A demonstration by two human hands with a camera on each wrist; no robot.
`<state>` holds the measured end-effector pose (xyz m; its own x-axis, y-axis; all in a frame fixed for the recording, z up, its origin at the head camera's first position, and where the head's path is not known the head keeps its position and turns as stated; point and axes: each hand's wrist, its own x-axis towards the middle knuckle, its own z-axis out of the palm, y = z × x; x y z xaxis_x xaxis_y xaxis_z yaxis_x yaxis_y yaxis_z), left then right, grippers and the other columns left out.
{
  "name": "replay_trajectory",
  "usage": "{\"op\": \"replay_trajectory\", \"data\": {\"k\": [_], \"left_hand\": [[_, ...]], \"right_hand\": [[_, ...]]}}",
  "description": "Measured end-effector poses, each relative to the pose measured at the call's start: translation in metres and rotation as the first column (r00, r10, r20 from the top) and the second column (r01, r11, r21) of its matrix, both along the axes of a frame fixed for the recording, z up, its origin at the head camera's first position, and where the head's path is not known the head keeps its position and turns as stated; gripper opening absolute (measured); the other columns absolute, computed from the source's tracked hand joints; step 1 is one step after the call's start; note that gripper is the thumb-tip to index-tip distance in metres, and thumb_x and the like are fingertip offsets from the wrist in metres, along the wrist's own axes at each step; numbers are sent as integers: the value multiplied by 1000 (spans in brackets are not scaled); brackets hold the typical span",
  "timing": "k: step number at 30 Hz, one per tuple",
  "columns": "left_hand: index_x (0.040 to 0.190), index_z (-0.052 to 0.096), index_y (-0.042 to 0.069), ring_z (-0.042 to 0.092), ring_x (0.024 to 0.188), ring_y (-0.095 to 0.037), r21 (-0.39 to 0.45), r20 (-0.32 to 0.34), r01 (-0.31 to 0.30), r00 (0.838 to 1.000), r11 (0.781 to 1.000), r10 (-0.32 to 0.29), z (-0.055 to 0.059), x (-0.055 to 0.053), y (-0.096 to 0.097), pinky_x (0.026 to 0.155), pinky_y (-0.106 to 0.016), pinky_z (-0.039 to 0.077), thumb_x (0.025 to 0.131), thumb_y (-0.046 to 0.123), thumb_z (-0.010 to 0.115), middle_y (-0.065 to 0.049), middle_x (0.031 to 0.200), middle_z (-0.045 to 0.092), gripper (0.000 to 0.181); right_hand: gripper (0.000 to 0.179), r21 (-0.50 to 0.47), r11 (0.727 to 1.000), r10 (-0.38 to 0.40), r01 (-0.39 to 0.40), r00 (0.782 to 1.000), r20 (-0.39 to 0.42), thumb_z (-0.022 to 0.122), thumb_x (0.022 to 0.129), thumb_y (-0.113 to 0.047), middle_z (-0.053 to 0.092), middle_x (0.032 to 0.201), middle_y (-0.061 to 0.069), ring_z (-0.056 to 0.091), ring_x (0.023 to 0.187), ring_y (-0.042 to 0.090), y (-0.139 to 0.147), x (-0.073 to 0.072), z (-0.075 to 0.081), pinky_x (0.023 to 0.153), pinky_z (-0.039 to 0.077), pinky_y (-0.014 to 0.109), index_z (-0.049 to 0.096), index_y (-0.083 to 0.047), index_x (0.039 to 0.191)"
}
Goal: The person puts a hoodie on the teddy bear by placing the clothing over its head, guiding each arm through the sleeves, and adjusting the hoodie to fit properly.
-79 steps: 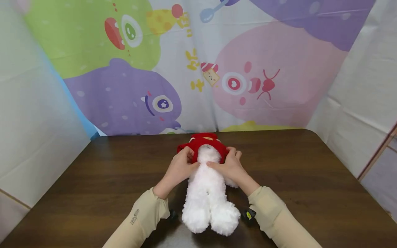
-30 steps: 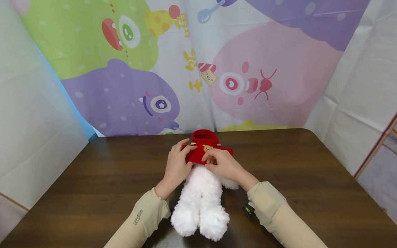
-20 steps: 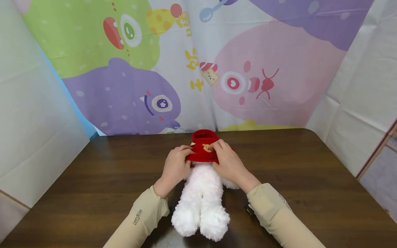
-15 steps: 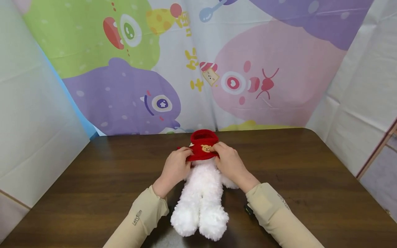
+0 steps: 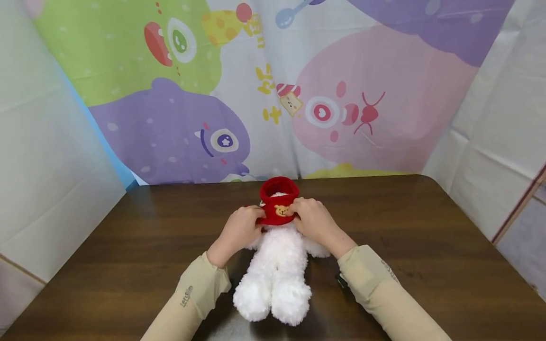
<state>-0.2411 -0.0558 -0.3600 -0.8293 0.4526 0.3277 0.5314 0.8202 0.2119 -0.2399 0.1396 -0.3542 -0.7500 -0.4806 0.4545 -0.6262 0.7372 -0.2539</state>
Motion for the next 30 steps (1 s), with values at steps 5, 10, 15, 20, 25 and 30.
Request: {"op": "replay_trajectory", "data": {"k": [5,10,15,20,25,30], "left_hand": [[76,69,9,57,62,-15,-3,39,15,999,1000,-15,0,-1,0,62,-29,51,78,8,63,-3,71,67,7],[80,71,9,60,68,-16,0,14,39,999,999,-39,1,-1,1,68,-31,53,77,10,66,-3,76,69,6],[91,71,7,63,80,-19,72,81,69,994,995,-74,-2,-2,-4,75,-32,52,81,12,64,-6,93,69,13],[107,66,8,57,104,-21,278,297,85,940,957,-170,-2,-12,-22,88,-35,47,86,22,60,-6,117,61,25],[114,60,9,51,107,-24,497,369,-28,912,867,-182,-6,-22,-29,93,-39,43,92,20,51,-8,120,55,27],[121,53,4,34,125,-32,567,375,-92,914,818,-157,-17,-29,-23,101,-45,34,87,4,51,-15,137,35,34]], "right_hand": [[16,94,993,71,-75,996,45,60,75,5,64,78,3,59,70,17,3,2,3,69,52,32,71,-7,80],[15,157,979,117,-127,990,73,62,76,4,62,72,0,59,68,14,5,4,1,66,53,30,69,-9,74],[16,65,994,84,-89,994,65,60,76,4,64,81,2,61,75,17,9,6,-10,69,52,33,70,-8,82],[15,-114,992,61,-46,989,136,62,78,-4,64,92,1,59,84,15,14,5,-20,74,50,33,66,-9,92],[20,-249,968,46,24,962,271,69,79,-18,60,90,-1,56,82,12,18,7,-20,73,48,30,60,-11,95],[42,-283,952,-17,117,943,333,73,75,-26,52,99,8,51,88,19,12,7,-18,77,45,34,50,-5,103]]}}
